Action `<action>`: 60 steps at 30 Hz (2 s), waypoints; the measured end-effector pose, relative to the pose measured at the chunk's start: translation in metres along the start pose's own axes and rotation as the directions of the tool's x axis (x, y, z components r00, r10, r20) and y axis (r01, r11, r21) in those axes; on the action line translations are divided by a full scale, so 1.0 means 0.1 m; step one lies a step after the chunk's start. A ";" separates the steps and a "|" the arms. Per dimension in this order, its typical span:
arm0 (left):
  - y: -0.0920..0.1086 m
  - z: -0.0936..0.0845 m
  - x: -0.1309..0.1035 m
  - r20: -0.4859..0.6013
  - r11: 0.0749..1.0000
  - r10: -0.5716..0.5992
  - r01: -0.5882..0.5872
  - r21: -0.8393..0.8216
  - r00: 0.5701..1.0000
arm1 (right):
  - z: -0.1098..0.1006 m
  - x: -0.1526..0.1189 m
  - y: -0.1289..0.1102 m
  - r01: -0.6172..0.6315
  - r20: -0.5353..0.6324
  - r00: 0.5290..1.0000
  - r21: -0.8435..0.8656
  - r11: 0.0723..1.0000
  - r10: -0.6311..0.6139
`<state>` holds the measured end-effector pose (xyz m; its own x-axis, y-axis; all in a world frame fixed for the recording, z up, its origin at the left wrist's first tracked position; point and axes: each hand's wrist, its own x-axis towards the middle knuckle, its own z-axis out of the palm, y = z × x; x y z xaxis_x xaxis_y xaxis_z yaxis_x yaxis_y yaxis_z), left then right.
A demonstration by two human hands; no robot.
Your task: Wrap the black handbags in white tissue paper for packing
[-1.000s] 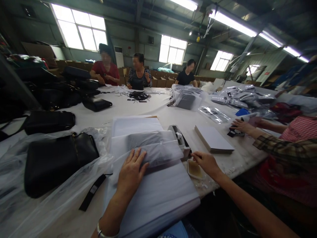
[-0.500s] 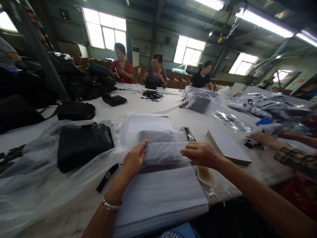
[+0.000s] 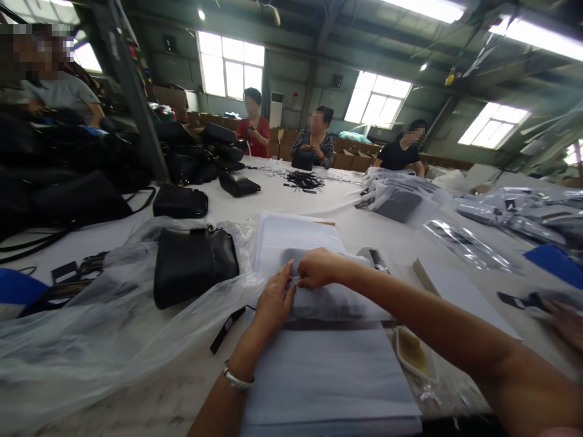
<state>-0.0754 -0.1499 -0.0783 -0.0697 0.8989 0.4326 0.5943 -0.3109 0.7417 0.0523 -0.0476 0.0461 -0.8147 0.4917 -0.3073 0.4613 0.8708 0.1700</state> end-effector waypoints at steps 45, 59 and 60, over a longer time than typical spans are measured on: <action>0.66 -0.29 0.25 0.254 0.949 -0.130 0.046 0.311 0.958 | 0.98 -0.92 -0.02 0.060 -0.628 0.722 0.475 0.878 0.290; 0.49 -0.56 0.26 0.244 0.951 -0.185 0.110 0.290 0.952 | 0.87 -0.83 0.04 0.212 -0.651 0.732 0.499 0.840 0.202; 0.46 -0.57 0.27 0.272 0.943 -0.172 0.078 0.323 0.947 | 0.87 -0.83 0.03 0.222 -0.661 0.723 0.499 0.837 0.202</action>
<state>-0.0960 -0.1578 -0.0035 0.0495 0.9885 0.1429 0.8140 -0.1228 0.5677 0.1524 -0.0860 -0.0093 -0.7279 0.5336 0.4306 0.3808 0.8368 -0.3933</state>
